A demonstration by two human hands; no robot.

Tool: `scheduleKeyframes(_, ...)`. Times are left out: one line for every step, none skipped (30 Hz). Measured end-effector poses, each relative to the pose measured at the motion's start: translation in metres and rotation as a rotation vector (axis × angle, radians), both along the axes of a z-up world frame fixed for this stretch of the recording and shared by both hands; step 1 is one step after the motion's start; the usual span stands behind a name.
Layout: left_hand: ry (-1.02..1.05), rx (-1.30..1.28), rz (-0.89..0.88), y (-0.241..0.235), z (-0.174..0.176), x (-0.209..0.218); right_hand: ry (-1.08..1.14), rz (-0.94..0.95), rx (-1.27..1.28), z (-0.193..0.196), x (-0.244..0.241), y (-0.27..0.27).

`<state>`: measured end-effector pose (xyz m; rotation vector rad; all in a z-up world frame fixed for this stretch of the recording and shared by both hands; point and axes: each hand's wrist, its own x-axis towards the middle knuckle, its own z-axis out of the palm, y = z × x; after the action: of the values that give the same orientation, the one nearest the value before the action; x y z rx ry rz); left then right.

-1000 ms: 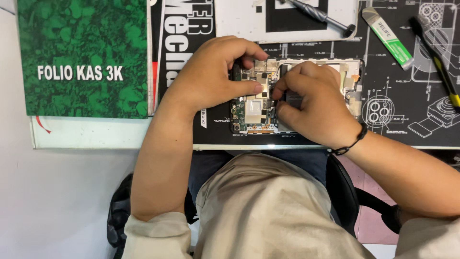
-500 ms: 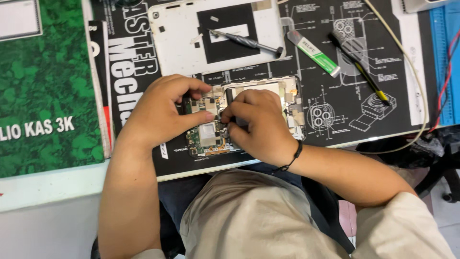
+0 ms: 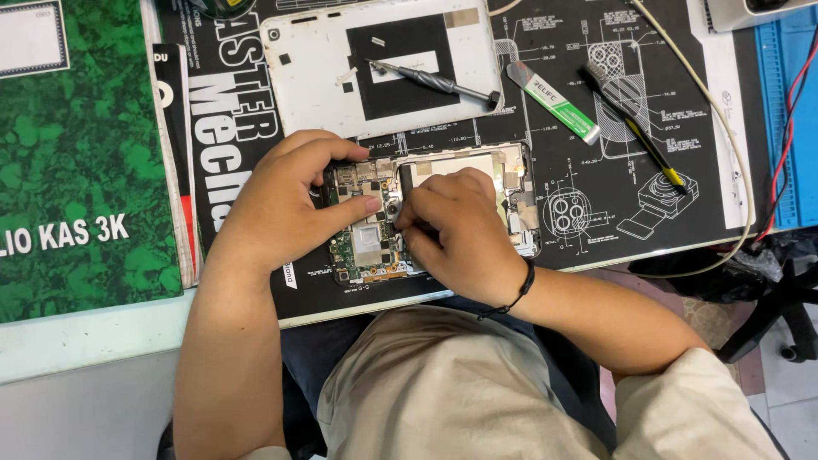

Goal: The person uses tweezers to remove small components and adhesive tape from a disassembled smartphone motherboard. They carefully lift and place parts on the workbench while handling the board with both hands.

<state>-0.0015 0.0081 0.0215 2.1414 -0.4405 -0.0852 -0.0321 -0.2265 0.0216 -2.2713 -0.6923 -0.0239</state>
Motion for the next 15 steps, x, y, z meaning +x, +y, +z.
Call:
scheduleKeyframes(-0.001,0.009,-0.004,-0.0001,0.0007,-0.0003,-0.002,0.001,0.003,-0.0002,-0.0004,0.0006)
scheduleKeyframes(0.015,0.019,0.014,-0.0006,0.0013,-0.0004,-0.011,-0.005,0.003,-0.0004,-0.0007,0.0009)
scheduleKeyframes(0.032,0.029,0.032,-0.0012,0.0022,-0.0006,-0.019,-0.011,0.003,-0.0008,-0.0010,0.0016)
scheduleKeyframes(0.048,0.038,0.050,-0.0023,0.0025,-0.0007,-0.027,-0.016,0.001,-0.0013,-0.0014,0.0022)
scheduleKeyframes(0.062,0.045,0.060,-0.0033,0.0030,-0.0008,-0.011,-0.030,-0.003,-0.0017,-0.0015,0.0035)
scheduleKeyframes(0.075,0.052,0.071,-0.0039,0.0035,-0.0012,0.005,-0.043,-0.007,-0.0019,-0.0015,0.0051)
scheduleKeyframes(0.087,0.060,0.082,-0.0044,0.0041,-0.0016,0.020,-0.055,-0.011,-0.0014,-0.0015,0.0059)
scheduleKeyframes(0.080,0.050,0.078,-0.0044,0.0046,-0.0021,0.029,-0.055,-0.013,-0.0005,-0.0015,0.0064)
scheduleKeyframes(0.073,0.041,0.075,-0.0043,0.0050,-0.0024,0.038,-0.054,-0.015,0.0007,-0.0017,0.0069)
scheduleKeyframes(0.064,0.031,0.071,-0.0043,0.0054,-0.0017,0.044,-0.053,-0.017,0.0020,-0.0009,0.0068)
scheduleKeyframes(0.063,0.032,0.072,-0.0040,0.0054,-0.0011,0.031,-0.049,-0.004,0.0030,-0.0003,0.0068)
scheduleKeyframes(0.065,0.031,0.072,-0.0039,0.0050,-0.0010,0.020,-0.047,0.008,0.0036,-0.0007,0.0064)
scheduleKeyframes(0.066,0.030,0.072,-0.0037,0.0044,-0.0010,0.008,-0.044,0.019,0.0034,-0.0009,0.0062)
scheduleKeyframes(0.057,0.035,0.068,-0.0037,0.0034,-0.0014,-0.008,-0.036,0.020,0.0027,-0.0013,0.0056)
scheduleKeyframes(0.049,0.040,0.064,-0.0037,0.0026,-0.0022,-0.023,-0.027,0.022,0.0023,-0.0019,0.0036)
